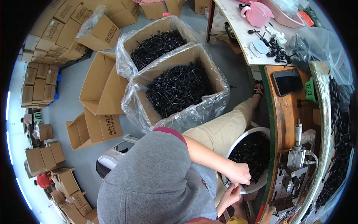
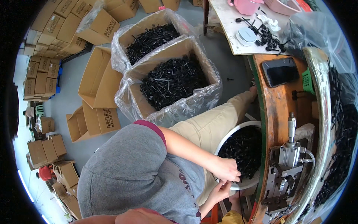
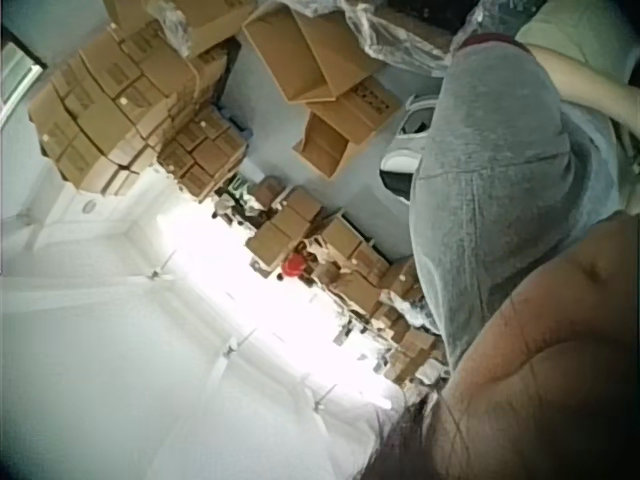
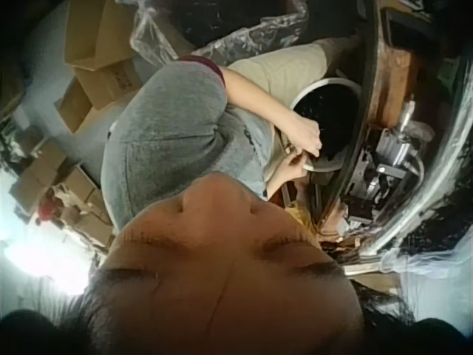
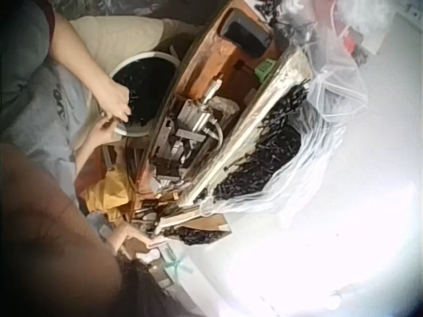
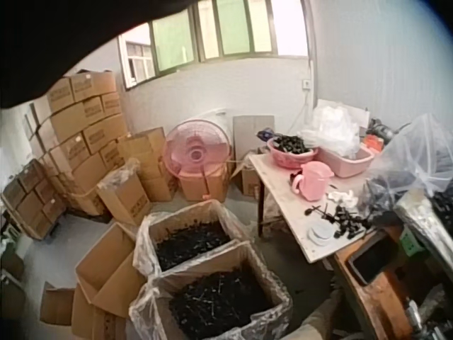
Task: Assembling black plastic components using a pneumatic clamping machine.
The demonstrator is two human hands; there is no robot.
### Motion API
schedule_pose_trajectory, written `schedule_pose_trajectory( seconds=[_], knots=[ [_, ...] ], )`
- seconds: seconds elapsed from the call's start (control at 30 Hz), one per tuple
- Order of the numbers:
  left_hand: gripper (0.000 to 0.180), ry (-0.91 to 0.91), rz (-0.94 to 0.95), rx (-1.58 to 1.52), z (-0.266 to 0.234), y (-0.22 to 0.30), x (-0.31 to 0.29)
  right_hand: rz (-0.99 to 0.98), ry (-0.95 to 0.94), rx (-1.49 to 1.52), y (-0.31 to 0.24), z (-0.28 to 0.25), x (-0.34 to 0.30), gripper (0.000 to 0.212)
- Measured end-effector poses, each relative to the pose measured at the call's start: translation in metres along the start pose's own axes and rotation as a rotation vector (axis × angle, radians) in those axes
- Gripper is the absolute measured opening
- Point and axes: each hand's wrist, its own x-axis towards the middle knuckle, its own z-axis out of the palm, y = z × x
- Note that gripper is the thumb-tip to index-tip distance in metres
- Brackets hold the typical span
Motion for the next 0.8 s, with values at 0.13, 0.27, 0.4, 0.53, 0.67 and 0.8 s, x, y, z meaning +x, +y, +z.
schedule_pose_trajectory(
  seconds=[0.13,0.27,0.4,0.53,0.67,0.8],
  knots=[
    [0.053,0.095,-0.049,0.069,-0.013,-0.005,-0.006,0.059,-0.072,-0.107,-0.02,-0.003,0.002,0.017],
    [0.055,0.056,-0.056,0.024,-0.006,-0.009,-0.021,0.015,-0.186,-0.205,-0.022,0.004,-0.002,0.012],
    [0.051,-0.004,-0.05,-0.001,-0.009,0.0,-0.031,-0.182,-0.116,-0.2,0.01,0.031,-0.006,0.012],
    [0.051,0.07,-0.055,-0.082,-0.005,-0.008,-0.049,-0.219,-0.131,-0.201,0.003,0.03,-0.001,0.03],
    [0.045,0.055,-0.135,0.019,-0.007,-0.028,-0.071,-0.077,-0.235,-0.062,-0.002,0.033,0.006,0.038],
    [0.04,0.084,-0.154,0.058,-0.009,-0.039,-0.08,-0.064,-0.266,0.026,-0.009,0.046,0.012,0.04]
  ],
)
